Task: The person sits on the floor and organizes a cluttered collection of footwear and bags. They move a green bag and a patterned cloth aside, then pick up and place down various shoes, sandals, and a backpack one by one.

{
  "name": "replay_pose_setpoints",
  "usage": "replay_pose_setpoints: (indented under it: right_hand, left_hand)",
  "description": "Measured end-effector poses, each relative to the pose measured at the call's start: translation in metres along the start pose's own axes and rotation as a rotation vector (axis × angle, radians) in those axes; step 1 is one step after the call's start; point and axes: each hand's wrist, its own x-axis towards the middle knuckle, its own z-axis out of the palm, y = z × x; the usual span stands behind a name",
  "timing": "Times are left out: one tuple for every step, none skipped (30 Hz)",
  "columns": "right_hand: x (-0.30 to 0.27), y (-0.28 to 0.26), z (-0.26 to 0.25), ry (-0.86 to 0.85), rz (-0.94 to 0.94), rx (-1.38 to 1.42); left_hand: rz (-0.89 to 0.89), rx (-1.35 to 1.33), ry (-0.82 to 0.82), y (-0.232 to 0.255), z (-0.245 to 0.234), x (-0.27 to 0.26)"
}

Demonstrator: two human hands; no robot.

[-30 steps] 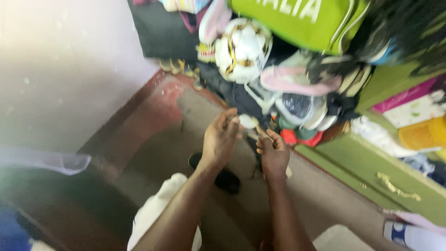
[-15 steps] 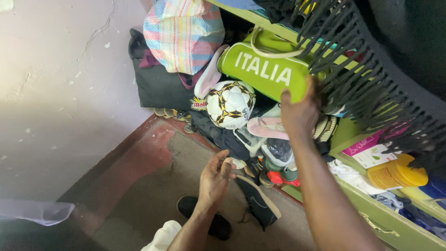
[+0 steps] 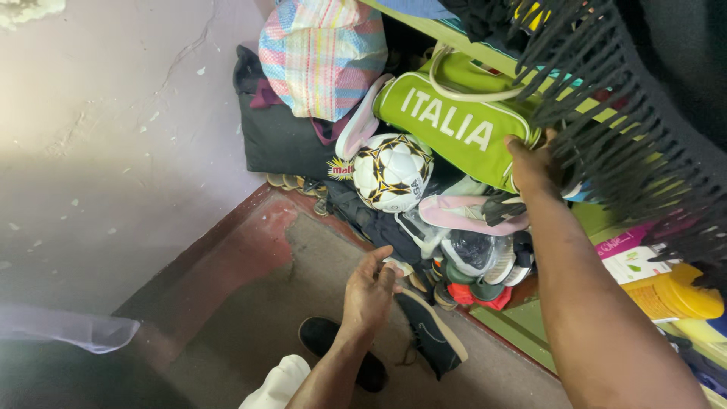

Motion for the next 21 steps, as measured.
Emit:
replay_pose_setpoints:
  right_hand:
    - [-0.003, 0.000, -0.002, -0.007, -0.065, 0.072]
    - [-0.006, -0.001, -0.002, -0.044, -0.057, 0.249]
    - [-0.010, -0.005, -0.002, -0.081, -0.049, 0.426]
    - [-0.014, -0.011, -0.001, -0.116, -0.040, 0.605]
    - [-0.017, -0.017, 0.000, -0.097, 0.030, 0.560]
    - [-0.024, -0.021, -0.002, -0.076, 0.107, 0.509]
    - [-0.032, -0.024, 0.001, -0.054, 0.184, 0.458]
    - [-0.043, -0.025, 0.005, 0.012, 0.134, 0.378]
    - [-0.058, -0.022, 0.009, 0.077, 0.085, 0.298]
    - [-0.069, -0.019, 0.013, 0.133, 0.035, 0.219]
    - [-0.073, -0.016, 0.012, 0.141, 0.006, 0.241]
    - [-0.077, -0.012, 0.010, 0.148, -0.018, 0.267]
    - [-0.081, -0.010, 0.010, 0.154, -0.042, 0.292]
    - [-0.079, -0.010, 0.009, 0.108, 0.021, 0.293]
    - [-0.072, -0.014, 0.006, 0.062, 0.084, 0.293]
    - [-0.068, -0.017, 0.001, 0.020, 0.145, 0.289]
    - [-0.071, -0.022, 0.002, 0.088, 0.051, 0.277]
    - [-0.076, -0.030, 0.005, 0.157, -0.047, 0.265]
    - [-0.081, -0.039, 0.003, 0.225, -0.146, 0.252]
    - [-0.093, -0.049, 0.004, 0.127, -0.073, 0.358]
    - [-0.112, -0.060, 0.009, 0.028, 0.001, 0.462]
  left_hand:
    - [-0.016, -0.028, -0.007, -0.001, -0.002, 0.000]
    - [-0.033, -0.058, -0.017, -0.001, -0.003, 0.000]
    - [-0.049, -0.088, -0.027, -0.001, -0.003, 0.001]
    - [-0.047, -0.080, -0.023, -0.001, -0.003, 0.002]
    - [-0.046, -0.073, -0.018, 0.000, -0.003, 0.004]
    - [-0.051, -0.064, -0.019, -0.002, -0.003, 0.003]
    - [-0.058, -0.059, -0.019, -0.003, -0.005, 0.003]
    - [-0.060, -0.059, -0.019, -0.004, -0.005, 0.005]
    - [-0.063, -0.058, -0.018, -0.004, -0.004, 0.007]
    - [-0.058, -0.082, -0.018, -0.005, -0.002, 0.008]
    - [-0.053, -0.105, -0.017, -0.006, -0.001, 0.011]
    - [-0.050, -0.123, -0.014, -0.009, -0.003, 0.011]
    - [-0.052, -0.122, -0.016, -0.011, -0.005, 0.011]
    - [-0.053, -0.123, -0.023, -0.014, -0.005, 0.012]
    - [-0.055, -0.123, -0.030, -0.017, -0.005, 0.011]
    - [-0.027, -0.152, -0.043, -0.020, -0.004, 0.011]
    - [0.001, -0.181, -0.057, -0.021, -0.004, 0.013]
    - [0.033, -0.211, -0.070, -0.022, -0.002, 0.016]
    - [0.032, -0.205, -0.073, -0.023, 0.002, 0.015]
    - [0.032, -0.196, -0.069, -0.023, 0.003, 0.016]
    - [0.033, -0.187, -0.065, -0.022, 0.004, 0.016]
